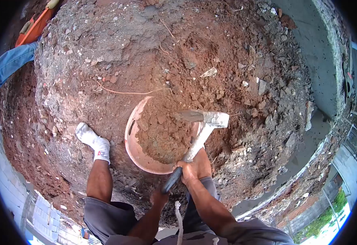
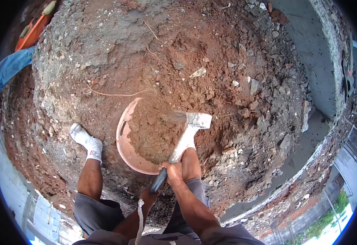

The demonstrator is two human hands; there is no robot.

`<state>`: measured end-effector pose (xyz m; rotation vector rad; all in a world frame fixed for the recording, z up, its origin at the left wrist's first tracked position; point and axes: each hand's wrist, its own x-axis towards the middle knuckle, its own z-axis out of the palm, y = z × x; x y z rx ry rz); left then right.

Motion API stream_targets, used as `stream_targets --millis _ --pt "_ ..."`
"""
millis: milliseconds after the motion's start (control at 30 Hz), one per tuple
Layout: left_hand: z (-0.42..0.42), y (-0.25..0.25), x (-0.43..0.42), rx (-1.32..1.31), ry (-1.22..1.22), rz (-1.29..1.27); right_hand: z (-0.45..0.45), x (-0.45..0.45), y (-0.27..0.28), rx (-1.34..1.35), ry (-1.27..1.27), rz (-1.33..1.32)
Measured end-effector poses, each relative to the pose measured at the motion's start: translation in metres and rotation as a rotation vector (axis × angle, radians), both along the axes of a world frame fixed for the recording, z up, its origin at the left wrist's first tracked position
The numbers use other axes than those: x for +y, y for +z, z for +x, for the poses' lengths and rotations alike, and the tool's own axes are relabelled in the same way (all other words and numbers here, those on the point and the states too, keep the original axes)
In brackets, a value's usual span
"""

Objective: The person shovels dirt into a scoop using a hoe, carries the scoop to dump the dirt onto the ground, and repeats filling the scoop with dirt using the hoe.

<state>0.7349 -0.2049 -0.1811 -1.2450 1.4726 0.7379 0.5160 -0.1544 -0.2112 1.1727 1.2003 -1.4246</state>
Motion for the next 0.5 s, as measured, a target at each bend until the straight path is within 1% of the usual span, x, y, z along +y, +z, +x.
stream_targets --millis 33,67,100,133,167,200,233,267,300,333,400,433,467,500 --pt "-0.012 -0.001 0.003 0.042 0.055 0.001 -0.029 -0.004 0.014 0.136 -0.023 0.011" --pt "-0.056 -0.006 -0.001 0.417 0.143 -0.053 -0.059 -0.008 0.034 0.263 -0.042 0.027" --pt "-0.104 -0.020 -0.010 0.645 -0.015 -0.080 -0.100 -0.010 0.050 0.366 -0.148 -0.044" --pt "-0.169 -0.025 -0.019 0.929 0.021 -0.104 -0.149 -0.009 0.070 0.602 -0.085 -0.113" --pt "-0.231 -0.032 -0.026 1.118 0.081 -0.086 -0.201 -0.016 0.100 0.804 -0.057 -0.151" --pt "-0.300 -0.023 -0.036 1.315 0.123 -0.065 -0.250 -0.023 0.135 1.044 0.022 -0.175" --pt "-0.360 -0.029 -0.039 1.432 0.073 0.018 -0.297 -0.025 0.168 1.328 0.128 -0.219" --pt "-0.430 -0.010 -0.053 1.723 0.068 -0.040 -0.342 -0.018 0.199 1.510 0.233 -0.352" --pt "-0.487 0.008 -0.069 1.697 0.006 0.031 -0.368 -0.031 0.232 1.642 0.194 -0.334" --pt "-0.534 0.017 -0.080 1.777 -0.020 0.051 -0.385 -0.043 0.235 1.715 0.207 -0.302" --pt "-0.532 -0.027 -0.088 1.655 -0.011 0.061 -0.412 -0.063 0.215 1.880 0.218 -0.224" --pt "-0.525 -0.049 -0.089 1.591 -0.013 0.080 -0.404 -0.070 0.175 1.846 0.207 -0.166" --pt "-0.516 -0.068 -0.093 1.524 -0.029 0.100 -0.383 -0.067 0.107 1.715 0.195 -0.121" --pt "-0.451 -0.122 -0.086 1.258 0.090 0.194 -0.353 -0.067 0.033 1.539 0.182 -0.033"
